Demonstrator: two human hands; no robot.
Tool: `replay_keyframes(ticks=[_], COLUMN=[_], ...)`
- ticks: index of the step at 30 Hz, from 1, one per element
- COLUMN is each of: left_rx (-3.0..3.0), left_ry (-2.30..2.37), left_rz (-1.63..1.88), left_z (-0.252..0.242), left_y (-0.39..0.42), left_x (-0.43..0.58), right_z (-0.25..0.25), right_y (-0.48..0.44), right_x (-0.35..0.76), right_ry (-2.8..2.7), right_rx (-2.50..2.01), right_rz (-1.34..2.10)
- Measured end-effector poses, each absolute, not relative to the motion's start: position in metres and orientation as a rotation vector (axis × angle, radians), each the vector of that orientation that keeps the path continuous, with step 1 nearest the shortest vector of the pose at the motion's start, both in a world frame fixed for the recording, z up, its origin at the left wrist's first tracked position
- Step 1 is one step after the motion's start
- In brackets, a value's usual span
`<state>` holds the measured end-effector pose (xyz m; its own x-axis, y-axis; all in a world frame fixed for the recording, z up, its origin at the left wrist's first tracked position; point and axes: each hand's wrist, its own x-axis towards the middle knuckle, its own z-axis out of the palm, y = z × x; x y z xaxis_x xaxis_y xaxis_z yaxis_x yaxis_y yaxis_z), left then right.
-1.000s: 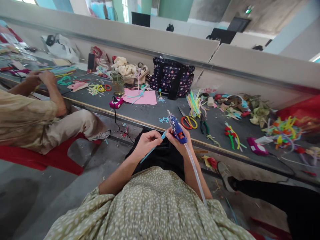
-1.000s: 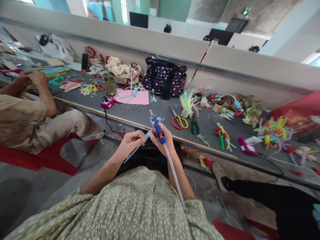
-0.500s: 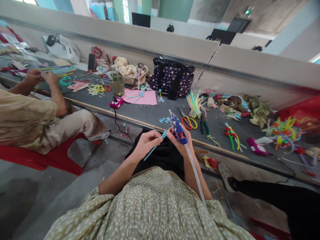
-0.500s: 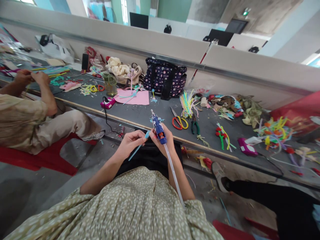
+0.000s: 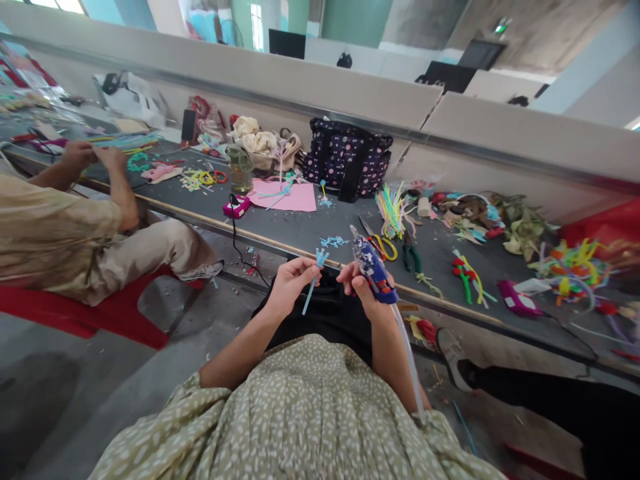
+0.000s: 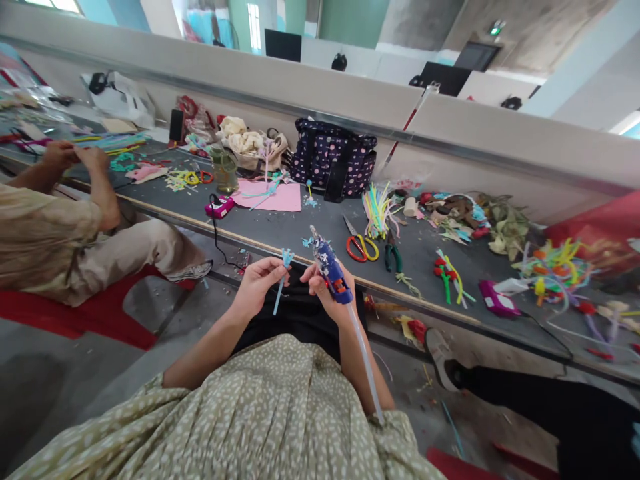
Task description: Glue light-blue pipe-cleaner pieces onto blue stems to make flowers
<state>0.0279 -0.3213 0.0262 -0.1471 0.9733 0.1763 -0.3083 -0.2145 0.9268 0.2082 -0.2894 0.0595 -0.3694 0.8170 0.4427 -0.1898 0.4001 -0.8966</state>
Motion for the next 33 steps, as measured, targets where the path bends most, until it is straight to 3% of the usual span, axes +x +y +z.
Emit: replay_keyframes(ticks=[10,33], left_rx=[0.860,0.837], left_ry=[0.910,0.906], left_rz=[1.602,1.618], left_z=[0.033,0.039], left_y=[-0.322,-0.324], left_x=[0.028,0.028], right_z=[0.030,0.044], right_y=[-0.296,-0.306], right_x=[0.215,0.205], right_ry=[-1.756,-1.859], right_rx=[-0.604,-0.785], right_rz=[1.073,1.096])
